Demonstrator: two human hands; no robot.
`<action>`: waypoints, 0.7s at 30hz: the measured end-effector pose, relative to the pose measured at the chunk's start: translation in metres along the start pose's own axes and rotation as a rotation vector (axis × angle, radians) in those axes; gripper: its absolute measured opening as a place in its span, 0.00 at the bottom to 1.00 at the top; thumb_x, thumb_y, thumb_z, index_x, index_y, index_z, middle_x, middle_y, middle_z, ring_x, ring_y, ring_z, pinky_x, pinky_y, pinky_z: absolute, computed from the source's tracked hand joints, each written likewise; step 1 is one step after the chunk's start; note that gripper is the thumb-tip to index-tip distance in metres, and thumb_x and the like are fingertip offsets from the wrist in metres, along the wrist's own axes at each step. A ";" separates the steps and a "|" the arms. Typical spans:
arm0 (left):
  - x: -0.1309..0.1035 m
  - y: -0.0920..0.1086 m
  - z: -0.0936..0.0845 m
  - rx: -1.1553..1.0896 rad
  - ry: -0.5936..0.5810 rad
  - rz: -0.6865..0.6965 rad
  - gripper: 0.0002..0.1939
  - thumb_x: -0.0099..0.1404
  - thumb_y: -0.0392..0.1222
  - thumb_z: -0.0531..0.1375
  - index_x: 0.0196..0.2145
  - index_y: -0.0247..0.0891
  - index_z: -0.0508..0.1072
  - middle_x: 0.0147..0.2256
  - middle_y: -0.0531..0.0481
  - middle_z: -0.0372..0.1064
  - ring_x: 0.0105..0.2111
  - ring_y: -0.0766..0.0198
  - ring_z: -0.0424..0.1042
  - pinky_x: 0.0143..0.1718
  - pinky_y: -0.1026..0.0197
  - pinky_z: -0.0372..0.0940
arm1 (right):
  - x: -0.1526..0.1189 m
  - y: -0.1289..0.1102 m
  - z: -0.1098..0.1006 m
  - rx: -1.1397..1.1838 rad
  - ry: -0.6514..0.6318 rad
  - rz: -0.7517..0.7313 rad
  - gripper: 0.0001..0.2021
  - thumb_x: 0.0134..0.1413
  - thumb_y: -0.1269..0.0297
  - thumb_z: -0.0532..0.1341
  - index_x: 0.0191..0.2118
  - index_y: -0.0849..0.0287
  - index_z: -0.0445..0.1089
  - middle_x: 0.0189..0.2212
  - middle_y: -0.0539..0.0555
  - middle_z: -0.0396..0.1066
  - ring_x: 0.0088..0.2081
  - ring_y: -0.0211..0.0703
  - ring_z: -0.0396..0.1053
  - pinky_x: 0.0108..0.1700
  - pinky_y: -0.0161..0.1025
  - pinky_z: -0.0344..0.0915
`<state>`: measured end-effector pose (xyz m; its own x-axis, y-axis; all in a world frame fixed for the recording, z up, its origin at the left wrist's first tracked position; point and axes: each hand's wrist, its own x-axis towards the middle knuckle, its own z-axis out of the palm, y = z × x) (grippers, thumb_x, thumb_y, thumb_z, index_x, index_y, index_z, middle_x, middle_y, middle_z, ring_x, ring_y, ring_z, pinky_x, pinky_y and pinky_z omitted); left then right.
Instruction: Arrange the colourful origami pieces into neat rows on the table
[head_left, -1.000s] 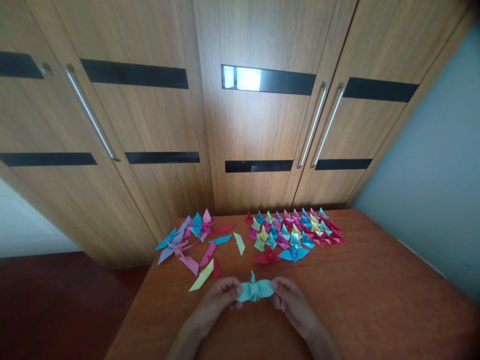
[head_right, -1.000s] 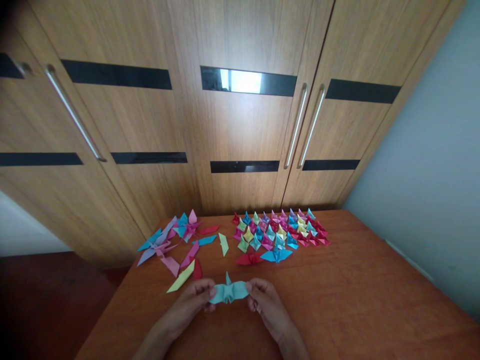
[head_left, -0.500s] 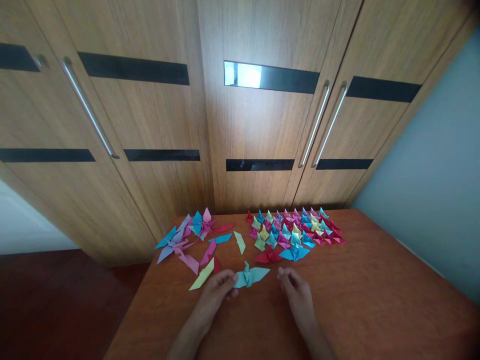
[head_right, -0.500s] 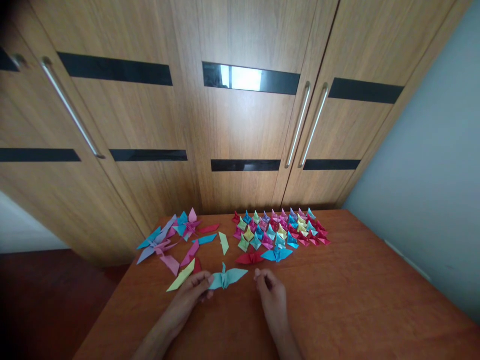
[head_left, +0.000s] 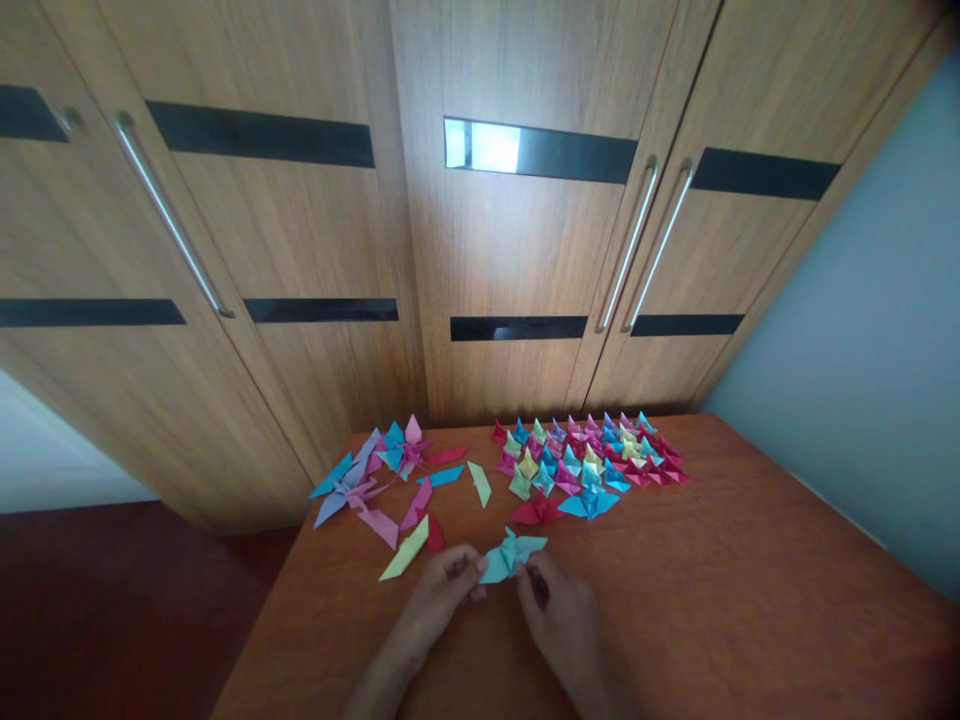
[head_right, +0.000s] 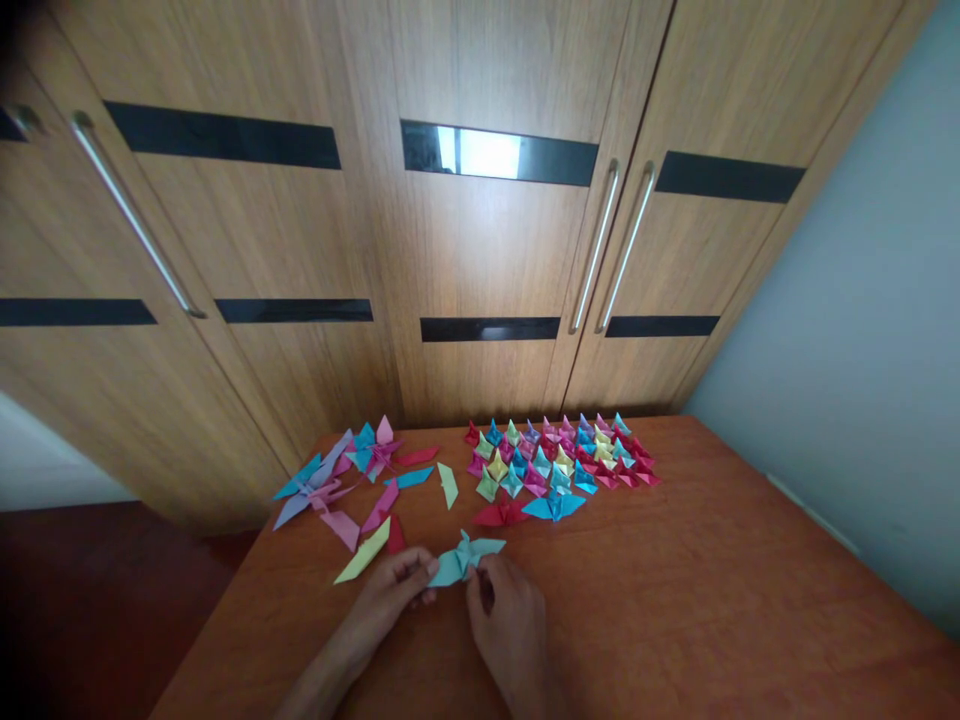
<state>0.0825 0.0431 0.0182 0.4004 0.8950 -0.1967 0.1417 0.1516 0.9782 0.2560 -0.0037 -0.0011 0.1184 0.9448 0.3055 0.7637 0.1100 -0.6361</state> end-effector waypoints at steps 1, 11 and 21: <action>0.000 0.000 0.000 0.002 0.001 0.003 0.20 0.59 0.58 0.56 0.25 0.36 0.67 0.22 0.55 0.66 0.24 0.67 0.62 0.27 0.66 0.55 | 0.000 0.003 -0.003 -0.032 0.007 0.001 0.11 0.58 0.59 0.52 0.27 0.55 0.65 0.23 0.51 0.69 0.24 0.40 0.67 0.28 0.34 0.53; 0.000 0.000 0.002 -0.031 0.013 -0.012 0.18 0.60 0.55 0.55 0.27 0.36 0.68 0.22 0.53 0.67 0.24 0.66 0.63 0.26 0.66 0.54 | 0.008 0.089 -0.065 -0.330 0.283 0.109 0.16 0.59 0.53 0.51 0.33 0.58 0.69 0.25 0.54 0.72 0.23 0.39 0.67 0.25 0.34 0.53; 0.003 -0.006 0.002 -0.017 0.010 -0.016 0.19 0.59 0.56 0.55 0.27 0.35 0.69 0.22 0.53 0.68 0.24 0.66 0.63 0.26 0.66 0.54 | 0.036 0.156 -0.093 -0.574 0.192 0.271 0.11 0.57 0.58 0.54 0.39 0.55 0.70 0.29 0.52 0.74 0.25 0.37 0.68 0.23 0.31 0.48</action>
<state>0.0850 0.0441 0.0112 0.3893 0.8965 -0.2115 0.1322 0.1728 0.9760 0.4384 0.0187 -0.0240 0.4239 0.8384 0.3425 0.9018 -0.3557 -0.2453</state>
